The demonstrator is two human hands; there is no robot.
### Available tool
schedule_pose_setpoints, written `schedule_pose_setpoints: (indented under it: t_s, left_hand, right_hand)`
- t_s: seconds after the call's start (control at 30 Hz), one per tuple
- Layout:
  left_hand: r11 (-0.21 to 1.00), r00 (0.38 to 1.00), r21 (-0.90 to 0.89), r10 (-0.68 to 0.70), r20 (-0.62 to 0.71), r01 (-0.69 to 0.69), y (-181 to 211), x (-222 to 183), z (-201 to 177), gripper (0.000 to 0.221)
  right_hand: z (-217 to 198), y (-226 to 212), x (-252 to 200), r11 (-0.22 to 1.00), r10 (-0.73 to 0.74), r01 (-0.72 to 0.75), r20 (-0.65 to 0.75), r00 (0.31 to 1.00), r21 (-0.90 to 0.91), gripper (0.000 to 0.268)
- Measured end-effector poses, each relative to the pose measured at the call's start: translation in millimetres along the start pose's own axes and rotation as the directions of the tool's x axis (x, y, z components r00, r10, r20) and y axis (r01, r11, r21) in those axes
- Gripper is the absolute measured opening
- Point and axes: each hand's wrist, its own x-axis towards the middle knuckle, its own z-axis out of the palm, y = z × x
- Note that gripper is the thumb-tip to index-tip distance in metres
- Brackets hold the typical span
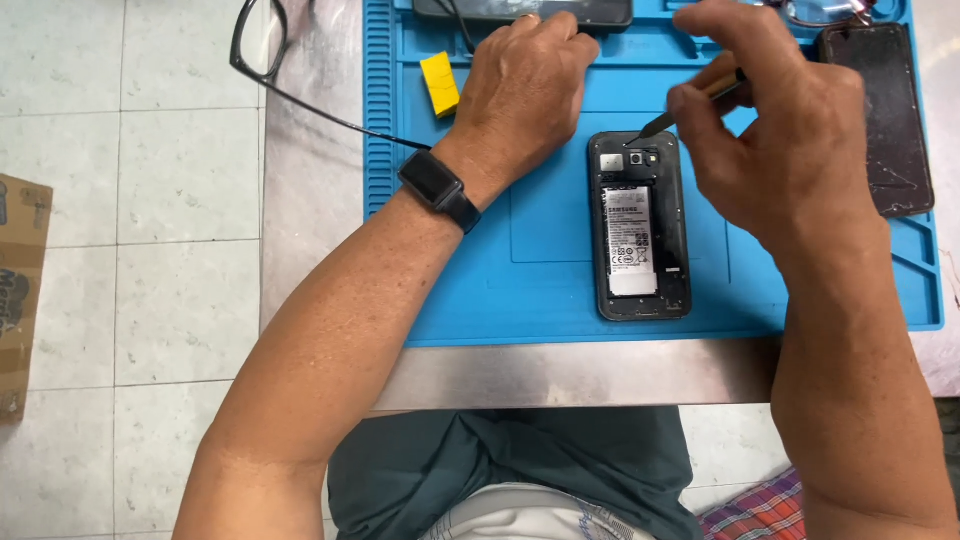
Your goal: Removing screws from the top section of a mobile phone using a precision screwdriver.
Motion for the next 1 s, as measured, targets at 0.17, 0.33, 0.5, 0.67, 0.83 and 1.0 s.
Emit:
schedule_pose_setpoints:
  t_s: [0.17, 0.33, 0.5, 0.67, 0.83, 1.0]
  left_hand:
    - [0.999, 1.0, 0.041, 0.001, -0.009, -0.001, -0.8, 0.1, 5.0, 0.014]
    - [1.0, 0.999, 0.025, -0.001, -0.053, 0.002, -1.6, 0.5, 6.5, 0.015]
    - [0.999, 0.998, 0.048, 0.018, -0.066, -0.015, -1.5, 0.4, 9.1, 0.016]
    - [0.999, 0.999, 0.038, 0.013, -0.045, -0.012, 0.1, 0.0, 5.0, 0.014]
    - [0.999, 0.999, 0.049, 0.013, -0.043, -0.011, 0.5, 0.0, 4.4, 0.013]
    - [0.999, 0.999, 0.051, 0.002, -0.053, 0.001, -1.9, 1.0, 10.3, 0.014]
  right_hand:
    - [12.7, 9.3, -7.5, 0.998, 0.054, -0.057, -0.07, 0.996, -0.037, 0.035]
    - [2.2, -3.7, 2.0, 0.999, -0.031, 0.03, -0.026, 0.999, -0.044, 0.053]
    - [6.2, -0.9, -3.6, 0.996, 0.073, -0.075, -0.033, 0.997, -0.057, 0.036]
    - [21.7, 2.5, -9.3, 0.993, 0.077, -0.089, -0.134, 0.988, -0.084, 0.026]
    - [17.4, -1.5, -5.9, 0.994, 0.035, -0.049, -0.146, 0.989, -0.097, 0.03]
    - [2.7, -16.9, 4.3, 0.989, 0.145, -0.145, -0.028, 0.989, -0.009, 0.044]
